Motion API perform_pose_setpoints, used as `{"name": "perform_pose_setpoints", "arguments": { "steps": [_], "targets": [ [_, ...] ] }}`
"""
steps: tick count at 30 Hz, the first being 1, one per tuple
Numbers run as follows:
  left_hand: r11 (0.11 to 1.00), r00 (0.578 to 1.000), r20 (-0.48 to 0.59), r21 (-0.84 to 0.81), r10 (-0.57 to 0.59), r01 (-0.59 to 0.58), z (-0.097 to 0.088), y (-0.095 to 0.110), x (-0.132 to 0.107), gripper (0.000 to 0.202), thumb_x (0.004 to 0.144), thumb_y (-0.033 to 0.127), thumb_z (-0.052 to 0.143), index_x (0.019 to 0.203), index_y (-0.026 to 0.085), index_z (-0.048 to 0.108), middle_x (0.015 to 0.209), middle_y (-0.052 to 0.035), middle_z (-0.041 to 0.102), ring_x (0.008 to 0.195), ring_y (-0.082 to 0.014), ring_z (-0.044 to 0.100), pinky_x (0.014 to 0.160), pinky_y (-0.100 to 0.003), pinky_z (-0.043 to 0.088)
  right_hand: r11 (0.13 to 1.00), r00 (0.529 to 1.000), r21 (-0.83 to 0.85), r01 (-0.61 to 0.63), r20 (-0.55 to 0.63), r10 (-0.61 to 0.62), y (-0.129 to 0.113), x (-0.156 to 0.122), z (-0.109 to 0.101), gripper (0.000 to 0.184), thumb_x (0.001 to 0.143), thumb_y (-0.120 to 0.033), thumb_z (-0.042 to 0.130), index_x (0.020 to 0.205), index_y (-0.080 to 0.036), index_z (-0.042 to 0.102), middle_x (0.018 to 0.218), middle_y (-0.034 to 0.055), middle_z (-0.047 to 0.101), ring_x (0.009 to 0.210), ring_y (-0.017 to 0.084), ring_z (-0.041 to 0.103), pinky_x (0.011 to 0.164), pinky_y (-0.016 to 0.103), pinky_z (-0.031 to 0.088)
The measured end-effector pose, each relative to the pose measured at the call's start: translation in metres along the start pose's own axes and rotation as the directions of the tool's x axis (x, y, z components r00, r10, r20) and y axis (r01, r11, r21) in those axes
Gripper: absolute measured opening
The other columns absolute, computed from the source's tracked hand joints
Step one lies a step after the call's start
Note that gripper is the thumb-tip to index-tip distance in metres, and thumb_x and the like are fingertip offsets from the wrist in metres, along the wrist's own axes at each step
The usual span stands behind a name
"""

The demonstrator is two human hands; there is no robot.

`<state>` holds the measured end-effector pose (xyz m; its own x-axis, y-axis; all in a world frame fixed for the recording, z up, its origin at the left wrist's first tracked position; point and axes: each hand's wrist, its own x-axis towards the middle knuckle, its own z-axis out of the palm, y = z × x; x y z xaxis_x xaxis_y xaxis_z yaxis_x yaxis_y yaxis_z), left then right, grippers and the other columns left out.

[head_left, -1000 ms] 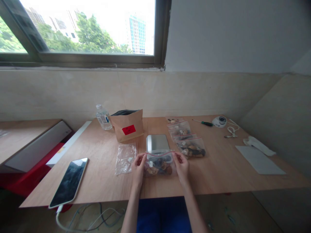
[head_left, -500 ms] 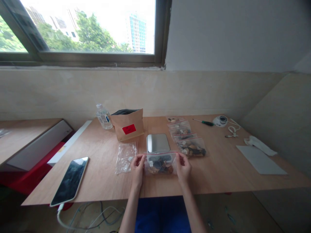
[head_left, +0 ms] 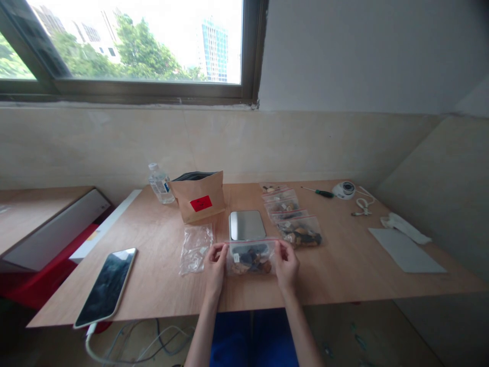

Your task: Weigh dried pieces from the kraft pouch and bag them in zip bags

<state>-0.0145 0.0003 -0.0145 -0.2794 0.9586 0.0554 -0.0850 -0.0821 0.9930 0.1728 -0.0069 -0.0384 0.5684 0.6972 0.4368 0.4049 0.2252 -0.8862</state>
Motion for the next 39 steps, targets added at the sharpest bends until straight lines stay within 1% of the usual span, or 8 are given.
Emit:
{"name": "perform_pose_setpoints", "arguments": {
  "steps": [7, 12, 15, 17, 22, 29, 35, 39],
  "targets": [
    [0.998, 0.997, 0.080, -0.068, -0.004, 0.010, 0.0007, -0.0009, 0.0016, 0.024, 0.074, 0.040, 0.064, 0.080, 0.017, 0.063, 0.078, -0.0023, 0.062, 0.073, -0.0141, 0.057, 0.065, -0.022, 0.044, 0.986, 0.993, 0.129, -0.110, 0.060, 0.103, 0.0019, 0.0039, 0.0026, 0.028, 0.082, -0.043, 0.055, 0.085, -0.016, 0.062, 0.081, 0.0065, 0.067, 0.072, 0.016, 0.062, 0.066, 0.025, 0.049],
    [0.997, 0.993, 0.115, -0.082, 0.001, 0.009, 0.0018, -0.0013, 0.0011, 0.023, 0.071, 0.038, 0.067, 0.079, 0.017, 0.063, 0.074, -0.0011, 0.062, 0.071, -0.0140, 0.057, 0.066, -0.023, 0.044, 0.959, 0.970, 0.176, -0.222, 0.144, 0.198, 0.0019, 0.0047, 0.0031, 0.033, 0.078, -0.047, 0.058, 0.089, -0.016, 0.062, 0.075, 0.0052, 0.066, 0.065, 0.015, 0.061, 0.059, 0.024, 0.049],
    [0.997, 0.994, 0.111, -0.081, -0.004, 0.013, 0.0017, -0.0019, 0.0011, 0.023, 0.071, 0.039, 0.067, 0.077, 0.017, 0.063, 0.073, -0.0009, 0.062, 0.070, -0.0140, 0.057, 0.066, -0.023, 0.043, 0.957, 0.953, 0.166, -0.238, 0.232, 0.196, 0.0000, 0.0051, 0.0024, 0.033, 0.077, -0.047, 0.059, 0.087, -0.016, 0.063, 0.073, 0.0042, 0.065, 0.064, 0.016, 0.060, 0.057, 0.024, 0.049],
    [0.996, 0.993, 0.121, -0.088, -0.014, 0.025, 0.0015, -0.0021, 0.0012, 0.022, 0.071, 0.039, 0.067, 0.076, 0.017, 0.064, 0.073, -0.0010, 0.063, 0.070, -0.0140, 0.057, 0.066, -0.023, 0.043, 0.963, 0.952, 0.163, -0.215, 0.254, 0.169, -0.0011, 0.0055, 0.0023, 0.031, 0.077, -0.046, 0.059, 0.084, -0.016, 0.064, 0.073, 0.0039, 0.065, 0.065, 0.016, 0.060, 0.059, 0.025, 0.049],
    [0.996, 0.988, 0.150, -0.085, -0.021, 0.034, 0.0013, -0.0014, 0.0015, 0.022, 0.072, 0.039, 0.067, 0.076, 0.017, 0.065, 0.073, -0.0013, 0.064, 0.070, -0.0139, 0.057, 0.066, -0.023, 0.043, 0.972, 0.967, 0.152, -0.181, 0.209, 0.148, 0.0004, 0.0058, 0.0040, 0.030, 0.077, -0.045, 0.061, 0.083, -0.016, 0.065, 0.075, 0.0051, 0.067, 0.068, 0.017, 0.061, 0.063, 0.027, 0.050],
    [0.997, 0.994, 0.103, -0.076, 0.035, -0.028, 0.0027, -0.0020, 0.0015, 0.021, 0.072, 0.038, 0.067, 0.075, 0.017, 0.065, 0.072, -0.0011, 0.064, 0.071, -0.0145, 0.057, 0.069, -0.024, 0.043, 0.983, 0.982, 0.131, -0.126, 0.159, 0.105, 0.0019, 0.0054, 0.0049, 0.031, 0.078, -0.044, 0.059, 0.083, -0.015, 0.066, 0.074, 0.0064, 0.068, 0.067, 0.017, 0.061, 0.061, 0.026, 0.050],
    [0.999, 0.995, 0.104, -0.050, 0.007, -0.001, 0.0037, -0.0013, 0.0002, 0.024, 0.072, 0.040, 0.066, 0.076, 0.016, 0.067, 0.075, -0.0033, 0.067, 0.071, -0.0165, 0.060, 0.067, -0.026, 0.045, 0.987, 0.985, 0.097, -0.124, 0.135, 0.111, -0.0006, 0.0049, 0.0043, 0.032, 0.077, -0.045, 0.060, 0.081, -0.014, 0.067, 0.070, 0.0055, 0.067, 0.063, 0.016, 0.060, 0.059, 0.026, 0.049],
    [0.999, 0.997, 0.069, -0.033, 0.032, -0.029, 0.0026, -0.0003, 0.0000, 0.024, 0.070, 0.039, 0.068, 0.074, 0.016, 0.068, 0.071, -0.0028, 0.067, 0.070, -0.0168, 0.060, 0.067, -0.026, 0.045, 0.991, 0.988, 0.087, -0.102, 0.126, 0.090, -0.0017, 0.0039, 0.0029, 0.031, 0.078, -0.045, 0.059, 0.082, -0.015, 0.066, 0.072, 0.0056, 0.068, 0.064, 0.017, 0.060, 0.060, 0.026, 0.049]
  ]
}}
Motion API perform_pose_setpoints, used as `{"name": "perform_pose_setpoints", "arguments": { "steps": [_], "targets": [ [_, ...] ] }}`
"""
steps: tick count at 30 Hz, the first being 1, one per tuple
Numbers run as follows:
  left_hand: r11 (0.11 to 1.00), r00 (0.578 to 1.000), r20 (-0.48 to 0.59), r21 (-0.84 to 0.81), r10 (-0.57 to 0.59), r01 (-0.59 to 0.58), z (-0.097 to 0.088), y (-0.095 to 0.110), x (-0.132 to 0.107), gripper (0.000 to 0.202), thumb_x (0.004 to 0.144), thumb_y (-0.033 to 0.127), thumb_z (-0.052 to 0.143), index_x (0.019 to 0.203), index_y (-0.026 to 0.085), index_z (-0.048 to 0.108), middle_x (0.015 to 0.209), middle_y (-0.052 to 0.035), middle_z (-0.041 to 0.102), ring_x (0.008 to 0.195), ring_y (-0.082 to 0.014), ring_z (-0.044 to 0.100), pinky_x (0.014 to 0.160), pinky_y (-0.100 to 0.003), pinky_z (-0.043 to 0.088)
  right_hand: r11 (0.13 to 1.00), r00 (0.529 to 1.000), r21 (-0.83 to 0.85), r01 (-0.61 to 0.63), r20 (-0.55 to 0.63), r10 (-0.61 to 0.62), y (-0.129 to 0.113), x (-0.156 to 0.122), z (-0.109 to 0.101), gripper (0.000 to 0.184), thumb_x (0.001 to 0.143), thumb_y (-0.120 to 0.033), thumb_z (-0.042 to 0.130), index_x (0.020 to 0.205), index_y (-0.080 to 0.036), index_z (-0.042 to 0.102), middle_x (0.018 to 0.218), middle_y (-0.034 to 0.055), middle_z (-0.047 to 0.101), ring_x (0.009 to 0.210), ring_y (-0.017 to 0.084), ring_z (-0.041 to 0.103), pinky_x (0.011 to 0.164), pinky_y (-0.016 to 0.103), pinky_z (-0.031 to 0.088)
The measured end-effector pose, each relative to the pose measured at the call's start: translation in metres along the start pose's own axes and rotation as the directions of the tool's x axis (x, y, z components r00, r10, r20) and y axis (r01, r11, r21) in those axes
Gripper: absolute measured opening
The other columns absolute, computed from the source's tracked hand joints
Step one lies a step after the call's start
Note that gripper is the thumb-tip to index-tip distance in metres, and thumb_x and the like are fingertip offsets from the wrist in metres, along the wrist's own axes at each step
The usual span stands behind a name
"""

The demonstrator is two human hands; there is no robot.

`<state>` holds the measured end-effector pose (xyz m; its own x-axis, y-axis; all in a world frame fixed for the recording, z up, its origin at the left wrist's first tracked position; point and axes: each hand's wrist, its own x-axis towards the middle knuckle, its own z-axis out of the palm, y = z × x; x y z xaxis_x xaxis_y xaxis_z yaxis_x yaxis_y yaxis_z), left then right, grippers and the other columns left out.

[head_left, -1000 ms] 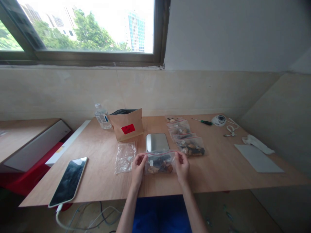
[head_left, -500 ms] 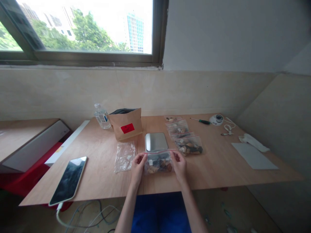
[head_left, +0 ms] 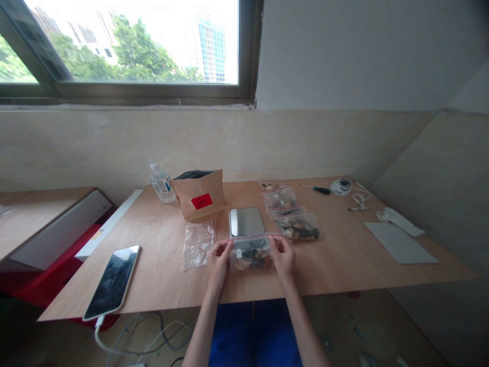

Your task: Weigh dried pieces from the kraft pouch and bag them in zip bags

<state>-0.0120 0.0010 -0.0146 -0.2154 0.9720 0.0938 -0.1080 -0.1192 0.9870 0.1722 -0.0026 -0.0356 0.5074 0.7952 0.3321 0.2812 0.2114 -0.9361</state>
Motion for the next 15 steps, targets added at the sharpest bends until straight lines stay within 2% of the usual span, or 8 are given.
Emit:
{"name": "perform_pose_setpoints", "arguments": {
  "steps": [8, 15],
  "targets": [
    [0.999, 1.000, 0.024, 0.049, 0.012, -0.013, -0.0022, 0.0066, -0.0029, 0.023, 0.073, 0.039, 0.066, 0.078, 0.016, 0.069, 0.077, -0.0050, 0.069, 0.076, -0.0193, 0.062, 0.072, -0.029, 0.046, 0.999, 1.000, 0.044, -0.010, -0.005, 0.010, -0.0004, -0.0009, -0.0002, 0.030, 0.078, -0.044, 0.059, 0.082, -0.015, 0.065, 0.072, 0.0052, 0.067, 0.065, 0.017, 0.061, 0.062, 0.027, 0.050],
    [0.999, 0.995, 0.103, 0.029, 0.014, -0.017, -0.0003, 0.0034, -0.0034, 0.022, 0.076, 0.037, 0.063, 0.083, 0.017, 0.068, 0.080, -0.0040, 0.068, 0.078, -0.0174, 0.059, 0.072, -0.026, 0.044, 0.979, 0.990, 0.161, -0.123, 0.084, 0.111, -0.0076, -0.0014, -0.0021, 0.031, 0.075, -0.044, 0.063, 0.086, -0.015, 0.065, 0.077, 0.0052, 0.068, 0.070, 0.018, 0.063, 0.064, 0.028, 0.052]
  ]
}}
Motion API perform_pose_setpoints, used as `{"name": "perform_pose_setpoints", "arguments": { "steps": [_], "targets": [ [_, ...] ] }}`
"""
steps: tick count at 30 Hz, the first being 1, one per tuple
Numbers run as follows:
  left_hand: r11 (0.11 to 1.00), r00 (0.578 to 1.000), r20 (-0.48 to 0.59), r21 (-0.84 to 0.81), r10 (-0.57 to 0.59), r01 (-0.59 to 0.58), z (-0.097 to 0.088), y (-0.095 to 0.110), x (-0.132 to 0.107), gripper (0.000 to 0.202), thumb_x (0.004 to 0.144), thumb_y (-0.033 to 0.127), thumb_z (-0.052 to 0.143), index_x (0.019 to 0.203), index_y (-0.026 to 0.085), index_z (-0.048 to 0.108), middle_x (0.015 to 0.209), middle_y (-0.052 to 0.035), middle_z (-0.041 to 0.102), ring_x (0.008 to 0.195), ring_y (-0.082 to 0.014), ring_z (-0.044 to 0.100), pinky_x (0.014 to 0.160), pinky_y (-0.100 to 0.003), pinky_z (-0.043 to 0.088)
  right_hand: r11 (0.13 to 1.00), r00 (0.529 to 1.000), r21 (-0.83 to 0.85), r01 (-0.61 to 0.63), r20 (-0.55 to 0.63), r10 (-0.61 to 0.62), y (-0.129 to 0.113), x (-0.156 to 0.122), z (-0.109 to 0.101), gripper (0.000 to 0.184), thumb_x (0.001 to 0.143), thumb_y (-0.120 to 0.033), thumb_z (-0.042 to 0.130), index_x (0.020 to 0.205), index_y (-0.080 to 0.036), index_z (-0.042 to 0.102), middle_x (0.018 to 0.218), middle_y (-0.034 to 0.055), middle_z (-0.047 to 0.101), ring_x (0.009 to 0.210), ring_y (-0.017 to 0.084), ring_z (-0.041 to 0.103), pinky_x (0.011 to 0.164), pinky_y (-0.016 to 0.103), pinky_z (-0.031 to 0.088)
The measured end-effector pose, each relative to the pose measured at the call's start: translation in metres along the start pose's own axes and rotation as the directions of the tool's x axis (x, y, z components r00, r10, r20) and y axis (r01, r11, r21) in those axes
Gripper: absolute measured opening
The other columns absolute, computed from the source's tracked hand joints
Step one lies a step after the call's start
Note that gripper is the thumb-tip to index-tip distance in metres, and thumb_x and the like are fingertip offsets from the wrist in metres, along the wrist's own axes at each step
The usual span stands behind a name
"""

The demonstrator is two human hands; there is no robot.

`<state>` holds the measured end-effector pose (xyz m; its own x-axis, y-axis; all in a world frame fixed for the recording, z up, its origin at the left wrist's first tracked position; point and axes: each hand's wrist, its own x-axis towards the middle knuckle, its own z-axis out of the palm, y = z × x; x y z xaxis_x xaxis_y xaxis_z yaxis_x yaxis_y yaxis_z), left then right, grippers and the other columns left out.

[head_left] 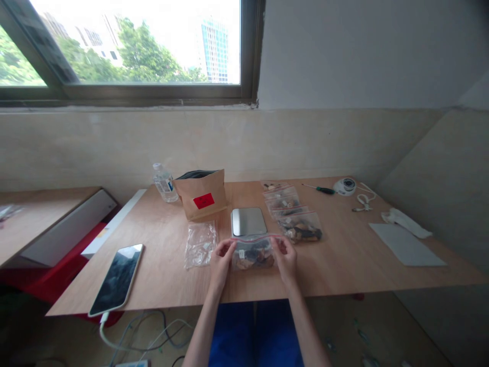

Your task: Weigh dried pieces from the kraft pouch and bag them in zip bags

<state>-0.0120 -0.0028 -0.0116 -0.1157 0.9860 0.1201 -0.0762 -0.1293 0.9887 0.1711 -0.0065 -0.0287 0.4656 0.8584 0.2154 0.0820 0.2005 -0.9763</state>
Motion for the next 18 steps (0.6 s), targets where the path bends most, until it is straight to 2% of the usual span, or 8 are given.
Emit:
{"name": "perform_pose_setpoints", "arguments": {
  "steps": [3, 8, 15, 18],
  "targets": [
    [0.999, 1.000, 0.001, 0.035, 0.017, -0.017, -0.0003, -0.0028, 0.0000, 0.022, 0.076, 0.037, 0.064, 0.082, 0.017, 0.068, 0.078, -0.0034, 0.066, 0.074, -0.0168, 0.058, 0.071, -0.026, 0.043, 1.000, 0.999, 0.004, -0.009, 0.034, 0.009, -0.0008, 0.0005, 0.0000, 0.032, 0.074, -0.043, 0.064, 0.090, -0.015, 0.066, 0.081, 0.0063, 0.069, 0.073, 0.019, 0.064, 0.066, 0.030, 0.052],
    [0.999, 1.000, 0.007, 0.047, 0.005, -0.006, -0.0013, -0.0020, -0.0005, 0.024, 0.075, 0.039, 0.064, 0.082, 0.017, 0.068, 0.076, -0.0032, 0.066, 0.071, -0.0163, 0.058, 0.066, -0.025, 0.043, 1.000, 0.998, -0.020, 0.011, 0.063, -0.009, -0.0021, 0.0015, 0.0008, 0.028, 0.075, -0.042, 0.063, 0.084, -0.015, 0.067, 0.077, 0.0053, 0.069, 0.072, 0.019, 0.063, 0.066, 0.029, 0.052],
    [0.999, 1.000, -0.029, 0.053, 0.010, -0.009, -0.0013, -0.0010, -0.0004, 0.023, 0.072, 0.038, 0.066, 0.079, 0.016, 0.069, 0.074, -0.0027, 0.066, 0.071, -0.0162, 0.058, 0.067, -0.026, 0.044, 0.998, 0.999, -0.064, 0.028, 0.039, -0.026, -0.0024, -0.0005, 0.0003, 0.029, 0.075, -0.042, 0.063, 0.083, -0.015, 0.067, 0.069, 0.0029, 0.065, 0.061, 0.015, 0.058, 0.056, 0.025, 0.049],
    [0.998, 0.999, -0.049, 0.067, 0.011, -0.008, -0.0016, -0.0010, -0.0008, 0.022, 0.072, 0.037, 0.068, 0.077, 0.016, 0.069, 0.072, -0.0026, 0.066, 0.069, -0.0155, 0.058, 0.066, -0.025, 0.043, 0.998, 0.999, -0.055, 0.029, 0.023, -0.028, 0.0007, -0.0008, 0.0004, 0.029, 0.075, -0.042, 0.063, 0.084, -0.014, 0.067, 0.070, 0.0031, 0.065, 0.061, 0.015, 0.057, 0.056, 0.025, 0.049]
  ]
}}
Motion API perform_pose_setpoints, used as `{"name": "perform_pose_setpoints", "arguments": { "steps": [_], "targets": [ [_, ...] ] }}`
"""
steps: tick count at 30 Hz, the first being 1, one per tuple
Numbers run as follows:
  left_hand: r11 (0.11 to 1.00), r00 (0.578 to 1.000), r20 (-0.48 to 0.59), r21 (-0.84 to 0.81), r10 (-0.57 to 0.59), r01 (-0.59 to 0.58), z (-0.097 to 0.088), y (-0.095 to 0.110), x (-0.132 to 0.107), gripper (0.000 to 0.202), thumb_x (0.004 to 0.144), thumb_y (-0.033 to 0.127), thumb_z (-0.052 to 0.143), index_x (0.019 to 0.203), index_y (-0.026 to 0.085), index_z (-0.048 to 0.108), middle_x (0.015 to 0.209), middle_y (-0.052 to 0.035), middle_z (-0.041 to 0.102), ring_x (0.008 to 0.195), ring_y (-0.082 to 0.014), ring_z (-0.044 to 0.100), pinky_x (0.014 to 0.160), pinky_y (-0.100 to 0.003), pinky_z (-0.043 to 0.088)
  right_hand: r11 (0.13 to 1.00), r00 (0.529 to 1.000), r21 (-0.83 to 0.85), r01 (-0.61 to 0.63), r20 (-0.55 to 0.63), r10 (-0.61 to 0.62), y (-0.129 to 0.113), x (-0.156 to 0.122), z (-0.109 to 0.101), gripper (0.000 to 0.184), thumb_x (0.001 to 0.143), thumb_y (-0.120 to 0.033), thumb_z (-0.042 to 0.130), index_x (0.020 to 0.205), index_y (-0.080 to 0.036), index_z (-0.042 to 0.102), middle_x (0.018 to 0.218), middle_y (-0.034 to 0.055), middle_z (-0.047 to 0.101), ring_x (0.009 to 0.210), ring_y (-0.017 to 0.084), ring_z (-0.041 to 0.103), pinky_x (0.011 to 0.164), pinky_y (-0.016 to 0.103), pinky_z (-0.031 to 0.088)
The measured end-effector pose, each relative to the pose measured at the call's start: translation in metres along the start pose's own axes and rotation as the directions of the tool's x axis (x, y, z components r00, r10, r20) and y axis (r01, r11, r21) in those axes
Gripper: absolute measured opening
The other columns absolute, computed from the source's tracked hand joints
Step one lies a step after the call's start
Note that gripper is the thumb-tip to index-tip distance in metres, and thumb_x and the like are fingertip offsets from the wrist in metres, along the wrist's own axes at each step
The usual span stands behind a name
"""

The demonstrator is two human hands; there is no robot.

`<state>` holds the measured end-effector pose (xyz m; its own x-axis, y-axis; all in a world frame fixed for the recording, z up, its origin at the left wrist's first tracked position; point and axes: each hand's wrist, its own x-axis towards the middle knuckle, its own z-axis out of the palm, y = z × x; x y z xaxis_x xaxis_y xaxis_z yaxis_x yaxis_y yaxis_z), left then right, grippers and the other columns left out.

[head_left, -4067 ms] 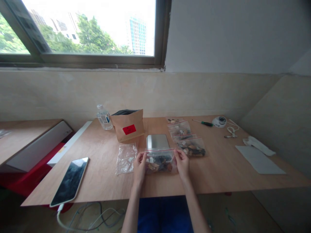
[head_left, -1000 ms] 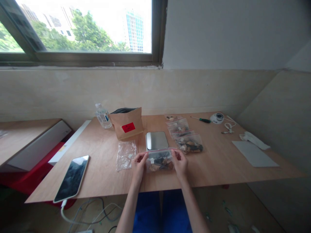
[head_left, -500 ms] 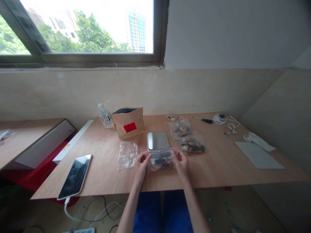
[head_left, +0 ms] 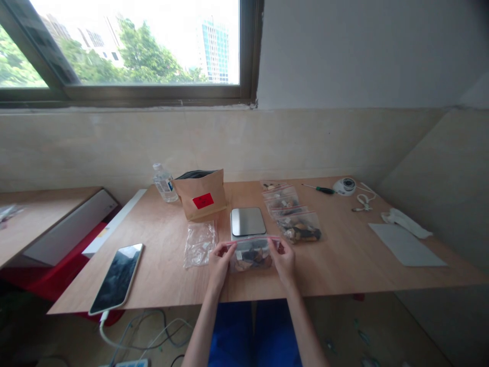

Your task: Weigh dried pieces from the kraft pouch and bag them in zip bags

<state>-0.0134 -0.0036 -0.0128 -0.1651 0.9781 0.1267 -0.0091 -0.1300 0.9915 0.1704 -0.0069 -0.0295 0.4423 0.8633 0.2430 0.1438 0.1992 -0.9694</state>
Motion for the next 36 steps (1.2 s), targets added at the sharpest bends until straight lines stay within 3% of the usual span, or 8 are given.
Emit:
{"name": "perform_pose_setpoints", "arguments": {
  "steps": [8, 14, 18, 21, 28, 36],
  "targets": [
    [0.999, 1.000, -0.008, 0.037, -0.008, 0.008, -0.0006, 0.0014, -0.0005, 0.023, 0.071, 0.039, 0.069, 0.076, 0.016, 0.069, 0.070, -0.0024, 0.065, 0.066, -0.0155, 0.057, 0.060, -0.024, 0.042, 1.000, 1.000, 0.028, -0.012, 0.011, 0.012, 0.0008, -0.0018, -0.0011, 0.029, 0.075, -0.042, 0.063, 0.083, -0.015, 0.066, 0.069, 0.0035, 0.066, 0.061, 0.016, 0.060, 0.057, 0.026, 0.051],
    [0.998, 0.994, 0.105, -0.050, -0.037, 0.042, 0.0003, -0.0009, 0.0001, 0.024, 0.074, 0.039, 0.065, 0.082, 0.017, 0.067, 0.077, -0.0034, 0.067, 0.073, -0.0170, 0.060, 0.068, -0.025, 0.045, 0.987, 0.991, 0.140, -0.073, 0.119, 0.056, -0.0029, -0.0019, -0.0030, 0.028, 0.075, -0.040, 0.064, 0.087, -0.016, 0.065, 0.079, 0.0056, 0.070, 0.073, 0.019, 0.065, 0.065, 0.028, 0.053],
    [0.995, 0.990, 0.116, -0.051, -0.077, 0.083, 0.0013, -0.0015, -0.0002, 0.024, 0.072, 0.039, 0.067, 0.077, 0.016, 0.067, 0.073, -0.0040, 0.068, 0.069, -0.0174, 0.061, 0.065, -0.026, 0.047, 0.991, 0.977, 0.097, -0.096, 0.198, 0.076, -0.0012, -0.0006, -0.0022, 0.030, 0.075, -0.042, 0.064, 0.088, -0.015, 0.068, 0.080, 0.0067, 0.070, 0.074, 0.020, 0.066, 0.065, 0.029, 0.052],
    [0.996, 0.989, 0.130, -0.044, -0.074, 0.080, 0.0016, -0.0004, -0.0006, 0.023, 0.073, 0.038, 0.067, 0.077, 0.015, 0.067, 0.073, -0.0042, 0.068, 0.069, -0.0175, 0.061, 0.066, -0.027, 0.047, 0.995, 0.983, 0.054, -0.084, 0.168, 0.074, 0.0015, -0.0005, -0.0010, 0.028, 0.073, -0.041, 0.066, 0.084, -0.015, 0.069, 0.079, 0.0068, 0.071, 0.073, 0.020, 0.065, 0.066, 0.031, 0.052],
    [0.999, 1.000, 0.029, 0.033, -0.005, 0.004, 0.0032, 0.0027, -0.0030, 0.022, 0.072, 0.037, 0.067, 0.078, 0.017, 0.069, 0.072, -0.0032, 0.067, 0.070, -0.0170, 0.061, 0.065, -0.026, 0.046, 0.996, 0.989, 0.039, -0.076, 0.127, 0.070, -0.0015, -0.0006, 0.0024, 0.027, 0.072, -0.041, 0.066, 0.080, -0.015, 0.071, 0.075, 0.0071, 0.072, 0.069, 0.020, 0.065, 0.063, 0.030, 0.052],
    [0.995, 1.000, -0.015, 0.099, 0.020, -0.019, 0.0029, -0.0025, -0.0077, 0.026, 0.074, 0.041, 0.064, 0.080, 0.016, 0.066, 0.071, -0.0014, 0.064, 0.062, -0.0134, 0.056, 0.059, -0.023, 0.042, 0.995, 0.989, 0.029, -0.092, 0.122, 0.087, -0.0033, -0.0028, 0.0048, 0.028, 0.073, -0.042, 0.065, 0.079, -0.015, 0.071, 0.074, 0.0071, 0.072, 0.068, 0.020, 0.066, 0.063, 0.028, 0.053]
  ]
}}
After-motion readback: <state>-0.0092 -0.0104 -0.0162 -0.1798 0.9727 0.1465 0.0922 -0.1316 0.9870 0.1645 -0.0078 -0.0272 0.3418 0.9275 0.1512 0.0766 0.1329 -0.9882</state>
